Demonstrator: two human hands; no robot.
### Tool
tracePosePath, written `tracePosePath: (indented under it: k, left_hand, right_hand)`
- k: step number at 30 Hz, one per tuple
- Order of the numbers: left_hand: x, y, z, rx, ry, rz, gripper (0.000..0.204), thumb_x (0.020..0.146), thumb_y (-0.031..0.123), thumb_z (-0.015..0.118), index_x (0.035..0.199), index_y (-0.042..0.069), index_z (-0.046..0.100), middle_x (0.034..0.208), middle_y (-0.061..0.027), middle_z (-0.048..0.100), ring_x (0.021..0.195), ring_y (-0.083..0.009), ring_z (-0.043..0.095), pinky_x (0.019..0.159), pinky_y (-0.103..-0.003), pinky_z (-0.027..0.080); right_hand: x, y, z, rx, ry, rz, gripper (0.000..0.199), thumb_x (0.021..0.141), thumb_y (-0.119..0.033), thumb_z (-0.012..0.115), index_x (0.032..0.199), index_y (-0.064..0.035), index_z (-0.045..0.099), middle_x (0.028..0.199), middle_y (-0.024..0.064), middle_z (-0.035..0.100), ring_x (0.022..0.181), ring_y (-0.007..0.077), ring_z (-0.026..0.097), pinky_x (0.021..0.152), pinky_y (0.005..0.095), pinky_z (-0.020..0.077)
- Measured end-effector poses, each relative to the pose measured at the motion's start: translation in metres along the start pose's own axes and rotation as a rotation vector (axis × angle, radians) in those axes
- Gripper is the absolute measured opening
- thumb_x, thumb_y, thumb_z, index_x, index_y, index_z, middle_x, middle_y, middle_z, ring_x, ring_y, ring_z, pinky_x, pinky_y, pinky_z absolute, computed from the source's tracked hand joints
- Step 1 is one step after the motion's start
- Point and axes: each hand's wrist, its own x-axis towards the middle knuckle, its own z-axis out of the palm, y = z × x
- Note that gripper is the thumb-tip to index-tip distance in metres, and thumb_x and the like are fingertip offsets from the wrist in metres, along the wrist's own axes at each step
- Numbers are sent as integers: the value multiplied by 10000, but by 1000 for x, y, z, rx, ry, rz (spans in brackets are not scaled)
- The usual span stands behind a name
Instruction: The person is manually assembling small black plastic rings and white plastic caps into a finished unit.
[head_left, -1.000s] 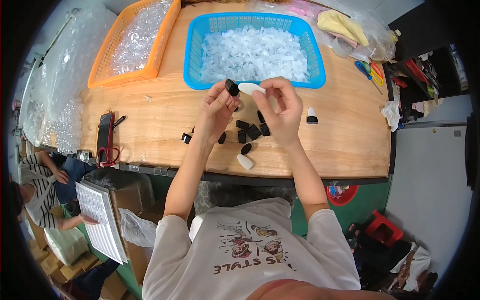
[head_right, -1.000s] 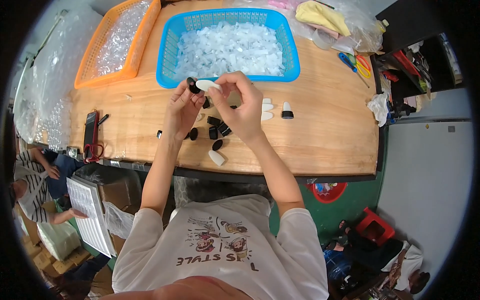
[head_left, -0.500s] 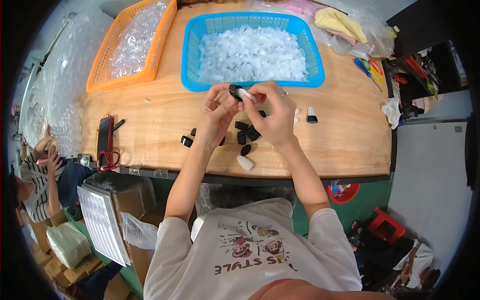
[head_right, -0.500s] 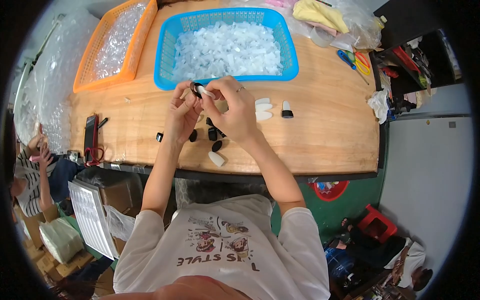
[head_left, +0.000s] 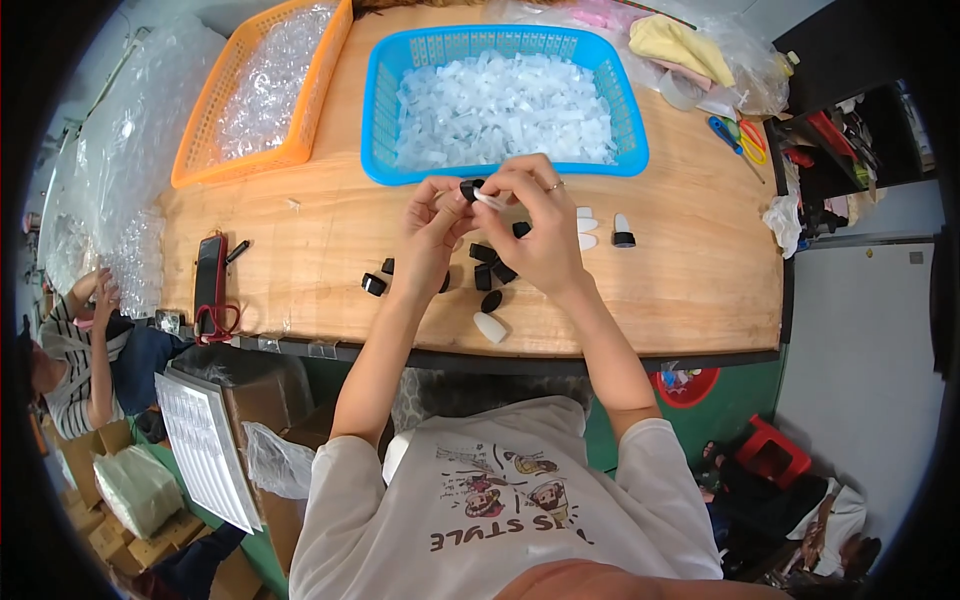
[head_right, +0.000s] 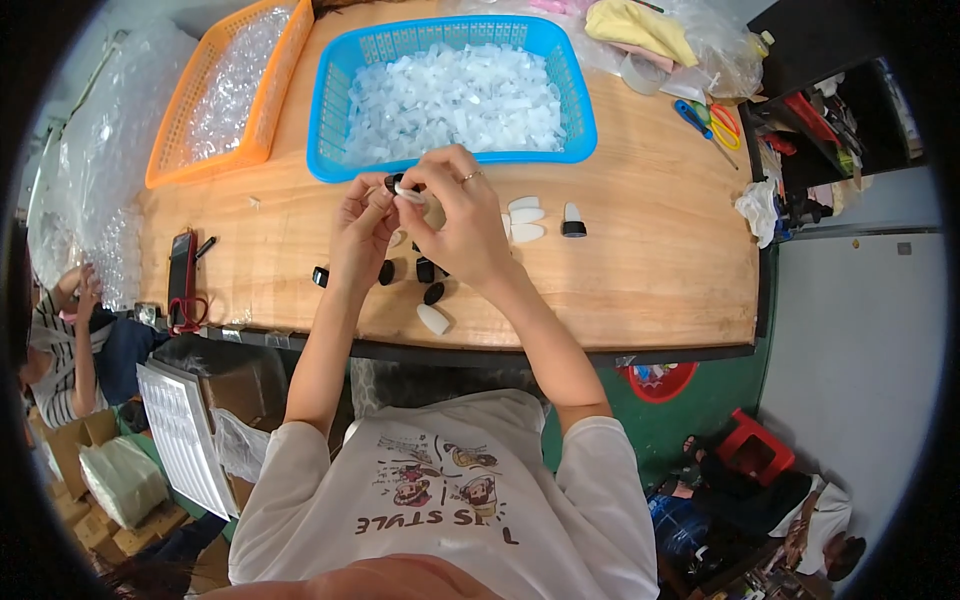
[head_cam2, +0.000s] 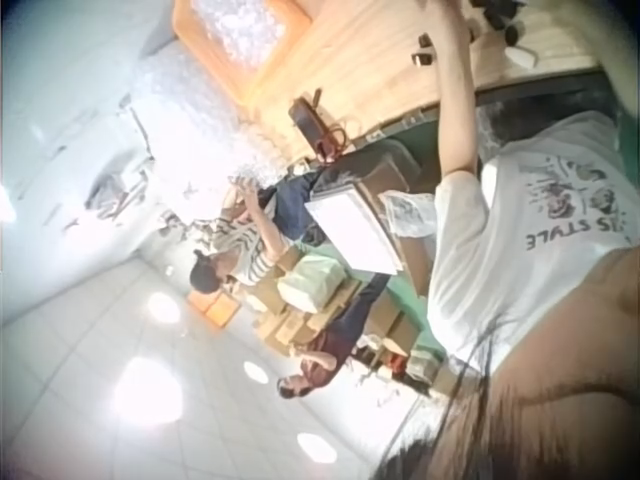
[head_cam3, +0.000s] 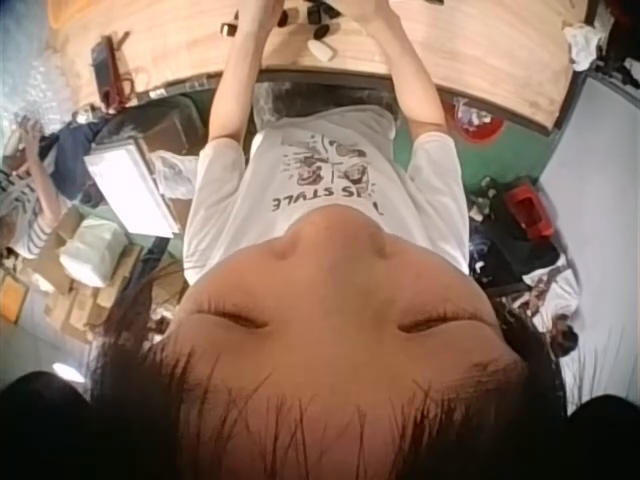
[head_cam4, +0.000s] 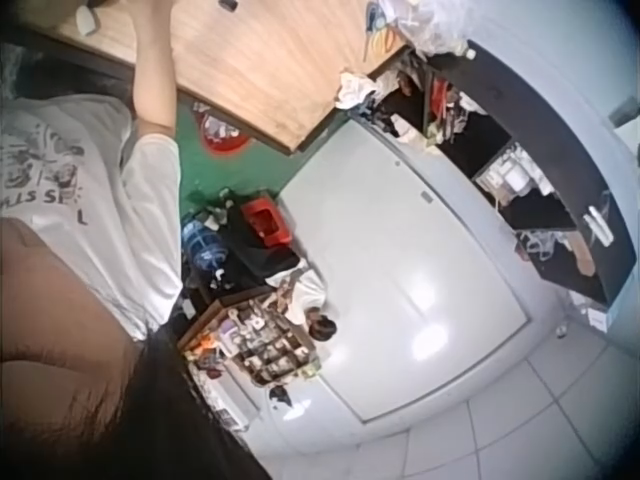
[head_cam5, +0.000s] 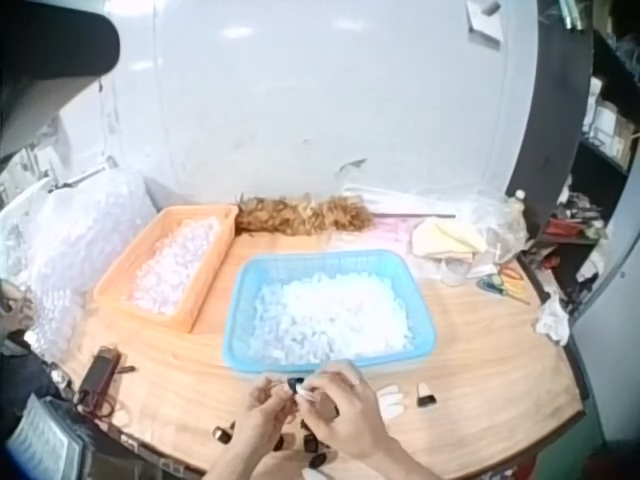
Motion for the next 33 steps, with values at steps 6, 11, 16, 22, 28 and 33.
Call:
tracePosePath:
  k: [6, 11, 16, 22, 28, 33]
  left_hand:
    - [-1, -2, 11, 37, 53, 11, 92, 985, 145, 502, 1024, 71, 541, 963, -40, 642, 907, -118, 624, 770, -265, 501]
    - [3, -13, 2, -17, -15, 36, 84, 1004, 165, 470, 1024, 94, 511, 969, -6, 573, 889, -82, 557, 804, -243, 462]
    - [3, -12, 0, -41, 46, 13, 87, 1004, 156, 462, 1037, 89, 506, 967, -7, 573, 882, -84, 560, 805, -242, 460]
    - [-2, 2, 9, -176, -108, -21, 195, 986, 140, 490, 1148, 39, 529, 1011, -54, 623, 968, -128, 604, 836, -274, 494]
    - [-3, -10, -5, -227, -109, 25, 205, 950, 87, 543, 1142, 21, 567, 1006, -70, 649, 944, -152, 636, 826, -291, 542]
    - [-3, -10, -2, -239, -168, 79, 216, 919, 40, 576, 1135, 26, 577, 983, -67, 663, 898, -146, 649, 792, -284, 553]
  right_hand:
    - [-3, -5, 7, 13, 50, 92, 240, 759, -53, 712, 978, -50, 615, 863, 85, 603, 791, 254, 601, 679, 350, 487]
    - [-7, -5, 9, -53, 119, -45, 339, 726, -39, 765, 1037, -43, 628, 934, 71, 665, 746, 173, 596, 632, 264, 479]
    - [-7, -9, 7, -127, 93, -77, 313, 705, -17, 765, 1001, -52, 670, 912, 68, 652, 717, 176, 589, 627, 279, 496]
    - [-5, -11, 2, -193, 140, -115, 288, 726, -58, 736, 1002, -91, 662, 858, 38, 603, 696, 189, 605, 584, 313, 490]
    - [-8, -25, 1, -56, 81, 11, 316, 712, -20, 755, 1017, -42, 675, 897, 78, 628, 776, 211, 647, 654, 297, 528]
    - [-9, -26, -2, -42, 122, -9, 328, 709, -6, 753, 1026, -42, 676, 888, 78, 622, 739, 200, 642, 631, 283, 523]
